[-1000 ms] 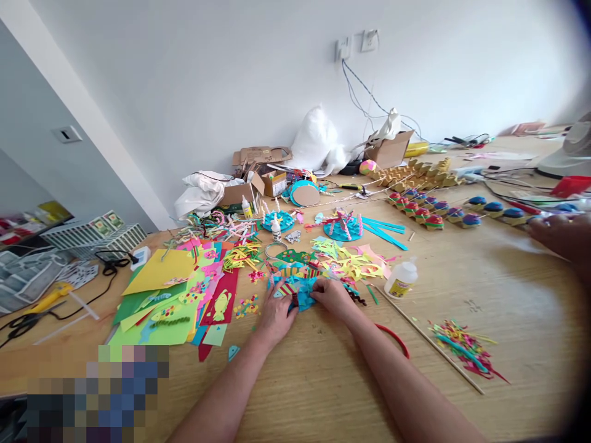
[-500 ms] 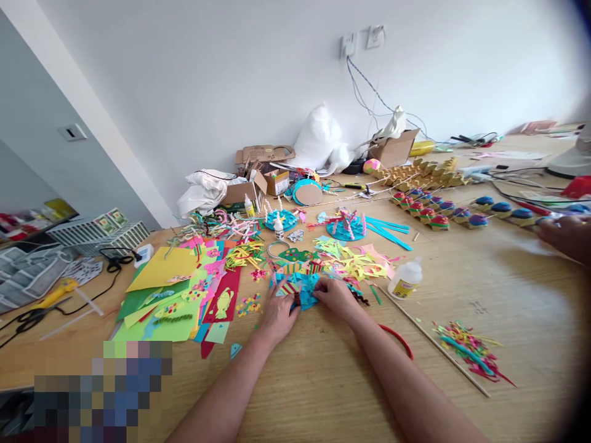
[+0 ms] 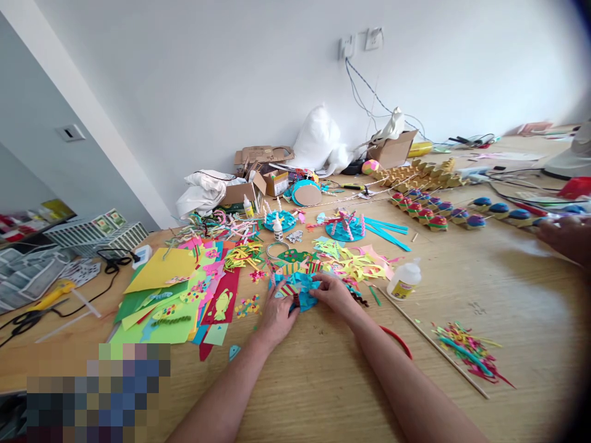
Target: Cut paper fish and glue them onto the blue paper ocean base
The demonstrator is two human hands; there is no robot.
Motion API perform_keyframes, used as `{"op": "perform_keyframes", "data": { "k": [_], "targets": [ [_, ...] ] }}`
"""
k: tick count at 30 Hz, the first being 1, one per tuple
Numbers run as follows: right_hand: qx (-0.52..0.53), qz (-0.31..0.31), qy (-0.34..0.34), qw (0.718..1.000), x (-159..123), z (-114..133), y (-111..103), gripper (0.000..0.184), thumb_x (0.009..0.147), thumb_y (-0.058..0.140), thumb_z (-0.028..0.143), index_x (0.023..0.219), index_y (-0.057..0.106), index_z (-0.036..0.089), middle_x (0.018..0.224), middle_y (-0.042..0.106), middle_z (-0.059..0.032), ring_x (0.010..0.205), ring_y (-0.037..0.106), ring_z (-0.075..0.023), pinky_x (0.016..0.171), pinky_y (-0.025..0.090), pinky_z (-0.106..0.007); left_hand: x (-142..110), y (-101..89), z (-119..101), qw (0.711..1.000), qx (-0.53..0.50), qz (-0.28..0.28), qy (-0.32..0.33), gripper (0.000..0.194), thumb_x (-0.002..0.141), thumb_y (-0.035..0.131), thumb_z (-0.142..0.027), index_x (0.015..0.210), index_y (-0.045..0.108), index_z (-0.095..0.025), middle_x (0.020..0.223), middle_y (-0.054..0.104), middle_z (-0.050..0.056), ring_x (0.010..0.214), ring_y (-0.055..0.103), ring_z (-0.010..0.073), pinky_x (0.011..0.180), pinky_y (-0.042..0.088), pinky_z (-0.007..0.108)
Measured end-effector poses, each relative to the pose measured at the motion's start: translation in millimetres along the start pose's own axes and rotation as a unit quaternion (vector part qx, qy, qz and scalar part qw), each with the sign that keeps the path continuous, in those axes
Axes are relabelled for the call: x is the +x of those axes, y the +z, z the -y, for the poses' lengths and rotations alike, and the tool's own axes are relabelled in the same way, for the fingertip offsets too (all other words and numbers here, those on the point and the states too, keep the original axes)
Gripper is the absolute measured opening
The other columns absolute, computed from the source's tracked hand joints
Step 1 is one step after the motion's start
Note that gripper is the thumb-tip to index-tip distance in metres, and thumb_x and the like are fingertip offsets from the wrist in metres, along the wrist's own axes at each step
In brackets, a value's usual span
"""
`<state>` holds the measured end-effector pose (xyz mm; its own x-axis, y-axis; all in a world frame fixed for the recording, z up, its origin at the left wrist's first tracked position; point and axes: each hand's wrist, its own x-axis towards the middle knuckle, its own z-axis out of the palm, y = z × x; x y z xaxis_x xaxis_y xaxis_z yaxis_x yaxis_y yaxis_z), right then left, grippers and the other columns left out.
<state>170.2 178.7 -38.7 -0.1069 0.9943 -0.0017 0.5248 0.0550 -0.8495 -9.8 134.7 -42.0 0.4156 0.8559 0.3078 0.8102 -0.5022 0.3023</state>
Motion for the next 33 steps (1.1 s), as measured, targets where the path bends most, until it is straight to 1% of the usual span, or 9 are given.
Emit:
{"op": "perform_keyframes", "data": {
  "k": [5, 8, 11, 16, 20, 22, 28, 31, 33],
  "targets": [
    [0.022, -0.005, 0.005, 1.000, 1, 2, 3, 0.023, 0.062, 0.057, 0.032, 0.079, 0.062, 0.017, 0.051, 0.046, 0.0052, 0.047, 0.042, -0.0095, 0.046, 0.032, -0.021, 0, 0.2, 0, 1.000, 0.013, 0.007, 0.000, 0.025, 0.079, 0.055, -0.020, 0.104, 0.060, -0.018, 0.099, 0.067, 0.008, 0.112, 0.050, 0.0269, 0.100, 0.031, 0.049],
    [0.015, -0.019, -0.001, 1.000, -1, 6, 1, 0.016, 0.061, 0.057, 0.030, 0.069, 0.059, 0.017, 0.052, 0.047, 0.0045, 0.049, 0.042, -0.0098, 0.048, 0.031, -0.021, 0, 1.9, 1, 1.000, 0.009, 0.011, -0.007, 0.027, 0.080, 0.054, -0.019, 0.106, 0.058, -0.019, 0.098, 0.067, 0.008, 0.100, 0.058, 0.0248, 0.097, 0.036, 0.047],
    [0.001, -0.029, -0.007, 1.000, -3, 9, -2, 0.010, 0.060, 0.056, 0.028, 0.061, 0.055, 0.018, 0.052, 0.047, 0.0044, 0.052, 0.043, -0.0103, 0.049, 0.030, -0.022, 0, 3.1, 2, 1.000, 0.003, 0.012, -0.009, 0.032, 0.080, 0.054, -0.019, 0.111, 0.056, -0.020, 0.101, 0.066, 0.007, 0.094, 0.061, 0.0236, 0.092, 0.041, 0.044],
    [-0.018, -0.036, 0.004, 0.999, -5, 13, -5, 0.011, 0.059, 0.055, 0.025, 0.052, 0.050, 0.018, 0.050, 0.048, 0.0036, 0.052, 0.044, -0.0108, 0.050, 0.029, -0.022, 0, 1.9, 1, 1.000, 0.011, 0.012, -0.009, 0.030, 0.079, 0.055, -0.018, 0.109, 0.057, -0.019, 0.101, 0.067, 0.007, 0.095, 0.060, 0.0240, 0.094, 0.039, 0.046],
    [-0.030, -0.043, 0.015, 0.999, -6, 14, -7, 0.010, 0.059, 0.055, 0.024, 0.052, 0.052, 0.018, 0.050, 0.050, 0.0028, 0.052, 0.045, -0.0114, 0.049, 0.029, -0.022, 0, 1.2, 1, 1.000, 0.016, 0.011, -0.008, 0.030, 0.078, 0.055, -0.018, 0.108, 0.058, -0.019, 0.105, 0.065, 0.007, 0.113, 0.049, 0.0261, 0.095, 0.039, 0.045],
    [-0.034, -0.043, 0.017, 0.998, -7, 15, -8, 0.010, 0.059, 0.055, 0.025, 0.052, 0.052, 0.018, 0.050, 0.051, 0.0026, 0.052, 0.045, -0.0113, 0.049, 0.030, -0.022, 0, 1.4, 1, 1.000, 0.013, 0.010, -0.010, 0.032, 0.078, 0.055, -0.019, 0.110, 0.057, -0.020, 0.107, 0.064, 0.007, 0.118, 0.044, 0.0265, 0.094, 0.040, 0.044],
    [-0.044, -0.035, 0.021, 0.998, -7, 13, -9, 0.013, 0.060, 0.054, 0.025, 0.050, 0.053, 0.018, 0.045, 0.046, 0.0039, 0.047, 0.041, -0.0097, 0.046, 0.028, -0.021, 0, 1.0, 1, 1.000, 0.002, 0.015, -0.021, 0.040, 0.079, 0.055, -0.020, 0.118, 0.051, -0.021, 0.105, 0.065, 0.007, 0.104, 0.057, 0.0252, 0.089, 0.044, 0.041],
    [-0.048, -0.034, 0.025, 0.998, -7, 13, -9, 0.013, 0.059, 0.054, 0.024, 0.048, 0.052, 0.017, 0.044, 0.043, 0.0042, 0.047, 0.039, -0.0090, 0.046, 0.027, -0.021, 1, 1.1, 0, 0.999, 0.002, 0.021, -0.026, 0.039, 0.079, 0.055, -0.019, 0.117, 0.052, -0.019, 0.101, 0.066, 0.008, 0.099, 0.059, 0.0246, 0.089, 0.044, 0.041],
    [-0.050, -0.034, 0.026, 0.998, -7, 12, -9, 0.013, 0.059, 0.054, 0.024, 0.048, 0.052, 0.017, 0.045, 0.043, 0.0043, 0.047, 0.038, -0.0087, 0.046, 0.027, -0.021, 0, 1.8, 1, 0.999, 0.000, 0.021, -0.028, 0.036, 0.079, 0.056, -0.019, 0.115, 0.054, -0.019, 0.097, 0.067, 0.007, 0.101, 0.058, 0.0245, 0.090, 0.043, 0.042]
  ]
}}
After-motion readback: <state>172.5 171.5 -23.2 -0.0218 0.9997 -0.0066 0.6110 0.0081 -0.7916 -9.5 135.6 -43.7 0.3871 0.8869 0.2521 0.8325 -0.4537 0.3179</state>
